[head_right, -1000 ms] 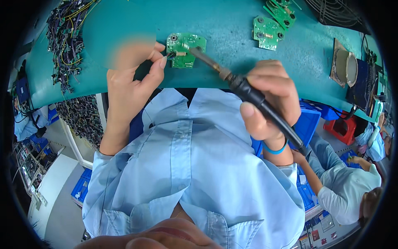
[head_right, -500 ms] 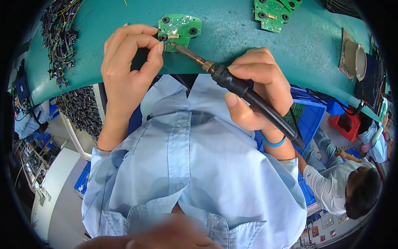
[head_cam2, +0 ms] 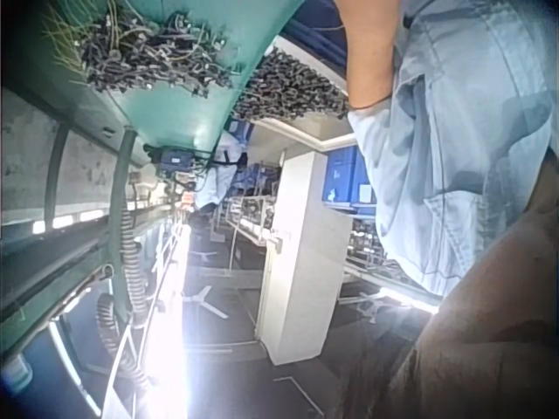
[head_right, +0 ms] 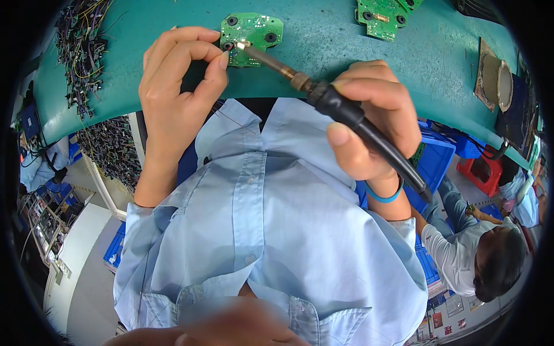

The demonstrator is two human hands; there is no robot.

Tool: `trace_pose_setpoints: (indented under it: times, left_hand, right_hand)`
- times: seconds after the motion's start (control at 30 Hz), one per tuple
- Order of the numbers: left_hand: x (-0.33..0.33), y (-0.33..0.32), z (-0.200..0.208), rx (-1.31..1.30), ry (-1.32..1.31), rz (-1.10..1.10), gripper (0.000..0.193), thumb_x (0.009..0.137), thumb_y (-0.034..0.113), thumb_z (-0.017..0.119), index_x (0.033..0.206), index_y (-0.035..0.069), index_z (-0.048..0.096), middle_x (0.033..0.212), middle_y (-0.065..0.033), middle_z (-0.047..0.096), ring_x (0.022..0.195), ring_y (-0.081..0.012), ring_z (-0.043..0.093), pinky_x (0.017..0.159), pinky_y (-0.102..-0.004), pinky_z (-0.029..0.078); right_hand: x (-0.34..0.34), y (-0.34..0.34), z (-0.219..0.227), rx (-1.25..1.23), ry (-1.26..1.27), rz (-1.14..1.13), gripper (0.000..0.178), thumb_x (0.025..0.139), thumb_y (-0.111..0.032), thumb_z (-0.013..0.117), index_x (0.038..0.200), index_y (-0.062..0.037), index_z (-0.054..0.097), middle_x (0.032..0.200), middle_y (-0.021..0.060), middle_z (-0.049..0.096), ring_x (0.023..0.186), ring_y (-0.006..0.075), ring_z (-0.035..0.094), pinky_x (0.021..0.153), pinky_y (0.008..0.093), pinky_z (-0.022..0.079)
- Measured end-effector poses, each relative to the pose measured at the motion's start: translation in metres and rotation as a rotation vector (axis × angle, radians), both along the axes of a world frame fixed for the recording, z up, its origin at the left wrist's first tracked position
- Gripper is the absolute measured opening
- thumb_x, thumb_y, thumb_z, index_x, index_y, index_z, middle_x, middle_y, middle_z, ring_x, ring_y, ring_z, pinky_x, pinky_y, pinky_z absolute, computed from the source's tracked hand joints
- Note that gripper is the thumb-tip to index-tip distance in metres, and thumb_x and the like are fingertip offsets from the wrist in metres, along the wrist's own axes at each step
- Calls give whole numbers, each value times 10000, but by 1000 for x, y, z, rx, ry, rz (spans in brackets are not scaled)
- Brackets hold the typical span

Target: The person solders wires onto circuit boards using a soldering iron, working on multiple boards by hand before checking their fingers.

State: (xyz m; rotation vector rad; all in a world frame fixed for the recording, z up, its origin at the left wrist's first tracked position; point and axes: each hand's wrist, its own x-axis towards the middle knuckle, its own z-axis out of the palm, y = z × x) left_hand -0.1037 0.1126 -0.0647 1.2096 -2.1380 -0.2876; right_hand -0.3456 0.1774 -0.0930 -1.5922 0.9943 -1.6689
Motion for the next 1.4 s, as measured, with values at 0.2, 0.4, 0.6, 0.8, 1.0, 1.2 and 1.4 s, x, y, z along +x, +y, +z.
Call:
trace_pose_setpoints:
  times: [0.2,0.4,0.6,0.8,1.0,1.2,1.4]
  left_hand:
    - [-2,-1,1,18,-19,3,88,774,16,757,820,59,696,1087,7,740,978,-183,628,964,-308,446]
    - [1,-18,7,43,-9,-90,88,783,21,761,834,56,700,1094,10,745,989,-184,632,1039,-353,443]
    - [3,-34,9,37,4,-187,83,794,28,762,842,54,699,1094,-2,749,997,-186,635,1135,-426,412]
    - [3,-47,-3,-37,139,-232,71,810,37,752,838,56,690,1113,-21,747,1015,-193,641,1167,-460,401]
    - [10,-32,15,445,811,-220,97,791,48,752,851,82,684,1094,26,713,943,-184,624,1098,-372,392]
    - [-9,-11,19,26,41,-102,106,776,29,741,823,86,665,1145,6,720,965,-189,647,1133,-419,392]
    - [-13,-11,-3,-33,28,-56,127,763,24,747,815,97,656,1155,16,714,912,-184,631,1131,-440,397]
  right_hand:
    - [15,-11,22,49,29,-141,408,952,-238,728,1243,29,627,1022,177,710,822,236,666,802,324,538]
    - [19,-58,33,79,458,-31,462,977,-163,636,1391,32,576,1081,177,715,950,272,709,883,338,553]
    - [30,-85,33,283,547,108,695,784,106,642,1456,9,493,1295,181,617,1130,315,622,983,361,505]
    - [36,-92,39,308,554,161,692,771,112,629,1443,16,497,1321,190,599,1150,321,611,997,368,502]
    - [41,-91,37,211,630,38,688,767,111,622,1437,21,493,1348,198,575,1143,333,598,1003,373,496]
    - [50,-82,38,230,545,-29,619,802,87,639,1408,25,531,1276,191,613,1070,310,622,969,360,510]
    - [28,-59,38,167,192,-67,477,876,-4,707,1344,18,616,1197,169,682,949,228,649,857,323,530]
